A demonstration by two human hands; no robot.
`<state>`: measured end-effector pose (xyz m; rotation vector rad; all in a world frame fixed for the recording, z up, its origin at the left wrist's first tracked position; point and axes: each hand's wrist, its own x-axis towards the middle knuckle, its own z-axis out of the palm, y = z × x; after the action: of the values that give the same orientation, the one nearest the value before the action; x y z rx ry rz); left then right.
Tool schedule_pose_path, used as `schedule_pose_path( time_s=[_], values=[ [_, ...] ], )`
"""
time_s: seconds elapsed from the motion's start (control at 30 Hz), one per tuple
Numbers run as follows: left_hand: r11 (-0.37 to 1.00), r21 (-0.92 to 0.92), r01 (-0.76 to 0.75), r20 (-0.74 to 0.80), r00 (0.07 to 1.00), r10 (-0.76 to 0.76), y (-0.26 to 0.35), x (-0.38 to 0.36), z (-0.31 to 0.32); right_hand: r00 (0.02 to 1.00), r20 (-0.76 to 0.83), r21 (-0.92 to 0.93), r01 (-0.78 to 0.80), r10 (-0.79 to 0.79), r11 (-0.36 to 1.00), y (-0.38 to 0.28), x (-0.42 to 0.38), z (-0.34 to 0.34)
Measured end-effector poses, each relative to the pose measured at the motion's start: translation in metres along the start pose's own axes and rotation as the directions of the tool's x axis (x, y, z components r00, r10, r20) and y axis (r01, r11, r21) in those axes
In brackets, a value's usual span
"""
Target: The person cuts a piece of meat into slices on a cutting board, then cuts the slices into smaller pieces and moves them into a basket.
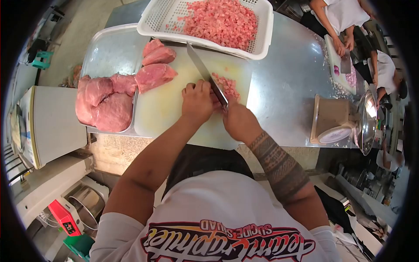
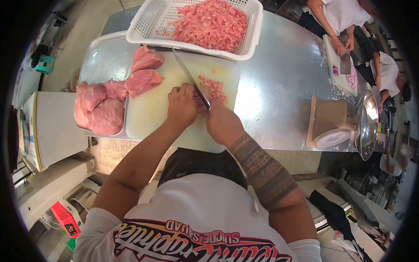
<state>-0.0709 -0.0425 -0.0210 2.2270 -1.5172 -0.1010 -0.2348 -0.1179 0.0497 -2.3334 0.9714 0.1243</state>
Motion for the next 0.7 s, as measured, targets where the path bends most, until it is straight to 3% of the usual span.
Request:
schedule_pose_path(
  time_s=[0.13, 0.3, 0.4, 0.47, 0.57, 0.7],
  values=[
    [1.0, -0.014, 0.006, -0.011, 1.0, -0.006, 0.0, 0.0, 0.0, 0.999, 0.013, -0.021, -0.05, 0.05, 0.999, -0.015, -0.03, -0.022],
    [1.0, 0.0, -0.006, -0.048, 0.999, 0.006, -0.001, -0.001, 0.004, 0.946, 0.275, -0.051, -0.164, 0.172, 0.985, -0.033, -0.104, -0.075],
    [1.0, -0.01, -0.017, -0.063, 0.998, 0.017, 0.0, -0.002, 0.004, 0.962, 0.227, -0.014, -0.15, 0.149, 0.989, -0.025, -0.082, -0.045],
    [1.0, -0.029, -0.013, -0.067, 0.998, 0.011, -0.001, -0.001, 0.004, 0.994, 0.083, 0.063, -0.077, 0.072, 0.995, -0.007, -0.045, 0.003],
    [1.0, 0.009, 0.003, -0.095, 0.995, -0.002, 0.003, -0.002, 0.001, 1.0, -0.018, 0.033, 0.013, -0.012, 0.999, -0.012, -0.017, 0.007],
    [0.993, -0.12, 0.019, -0.018, 1.0, -0.022, -0.005, 0.001, -0.012, 0.991, 0.045, 0.023, -0.125, 0.124, 0.992, -0.011, -0.028, -0.011]
  ],
)
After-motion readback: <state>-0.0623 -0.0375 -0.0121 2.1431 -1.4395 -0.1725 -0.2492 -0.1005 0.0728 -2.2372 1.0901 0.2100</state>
